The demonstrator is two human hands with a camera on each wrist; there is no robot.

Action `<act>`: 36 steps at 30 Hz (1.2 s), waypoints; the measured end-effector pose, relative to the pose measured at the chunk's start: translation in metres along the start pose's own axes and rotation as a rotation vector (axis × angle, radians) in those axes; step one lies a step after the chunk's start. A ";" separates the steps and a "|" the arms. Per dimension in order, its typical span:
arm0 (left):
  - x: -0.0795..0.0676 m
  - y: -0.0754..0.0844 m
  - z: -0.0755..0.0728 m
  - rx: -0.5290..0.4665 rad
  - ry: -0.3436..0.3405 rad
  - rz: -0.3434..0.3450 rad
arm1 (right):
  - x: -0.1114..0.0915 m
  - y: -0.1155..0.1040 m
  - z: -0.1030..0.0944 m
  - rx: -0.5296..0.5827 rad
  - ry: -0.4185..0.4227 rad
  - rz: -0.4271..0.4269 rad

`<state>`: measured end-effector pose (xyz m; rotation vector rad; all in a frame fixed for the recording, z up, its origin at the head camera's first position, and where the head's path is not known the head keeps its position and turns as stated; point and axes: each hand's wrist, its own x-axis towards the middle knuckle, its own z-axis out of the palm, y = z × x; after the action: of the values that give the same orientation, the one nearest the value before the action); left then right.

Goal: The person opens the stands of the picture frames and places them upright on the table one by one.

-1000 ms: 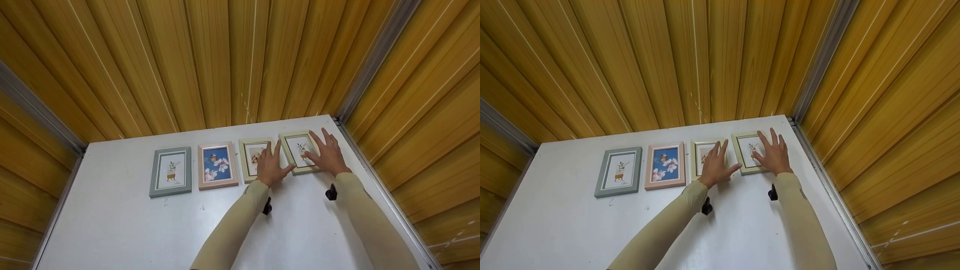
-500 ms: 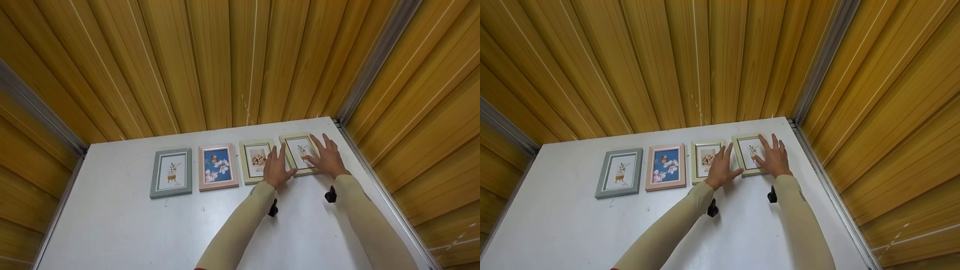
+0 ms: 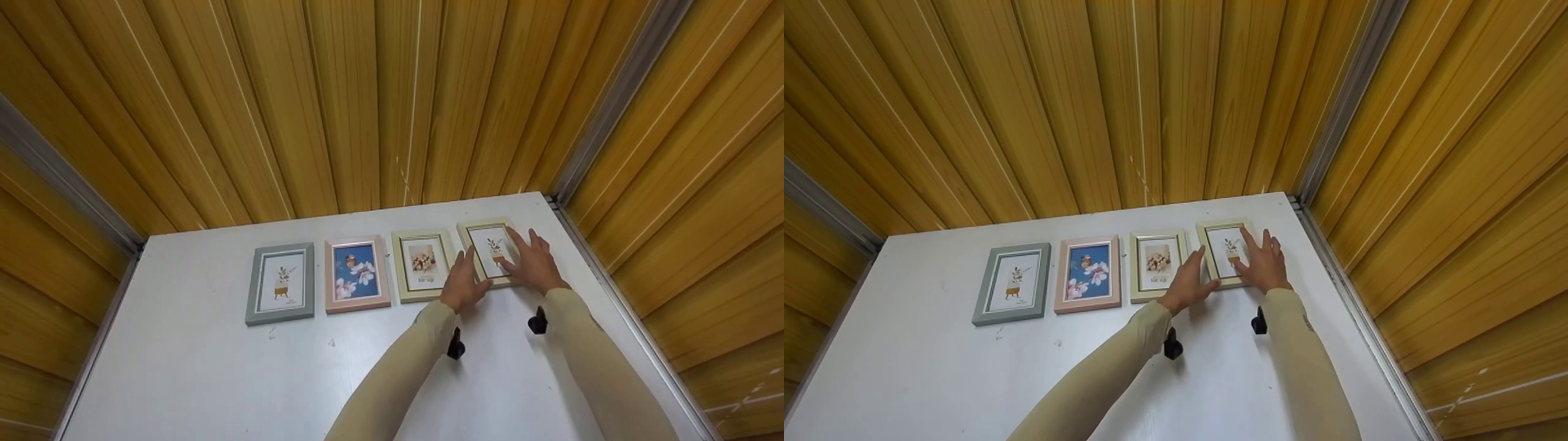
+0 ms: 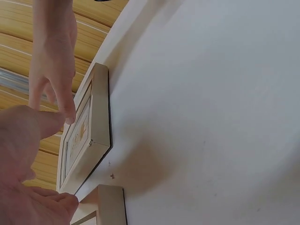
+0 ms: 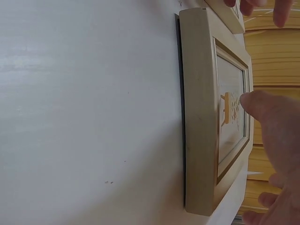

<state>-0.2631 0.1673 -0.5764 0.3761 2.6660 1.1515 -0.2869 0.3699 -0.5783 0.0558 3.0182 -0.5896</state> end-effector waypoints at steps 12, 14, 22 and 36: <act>-0.005 0.002 0.006 -0.216 -0.042 -0.025 | -0.003 -0.003 0.005 0.022 -0.048 0.005; -0.005 0.001 0.008 -0.248 -0.057 -0.052 | -0.003 -0.004 0.006 0.034 -0.062 0.018; -0.004 0.002 0.008 -0.326 -0.065 -0.055 | -0.004 -0.004 0.006 0.081 -0.111 0.058; -0.008 0.008 0.008 -0.315 -0.052 -0.118 | -0.003 0.001 0.004 0.142 -0.084 0.038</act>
<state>-0.2518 0.1760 -0.5753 0.1881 2.3726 1.4706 -0.2839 0.3694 -0.5823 0.0923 2.8837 -0.7813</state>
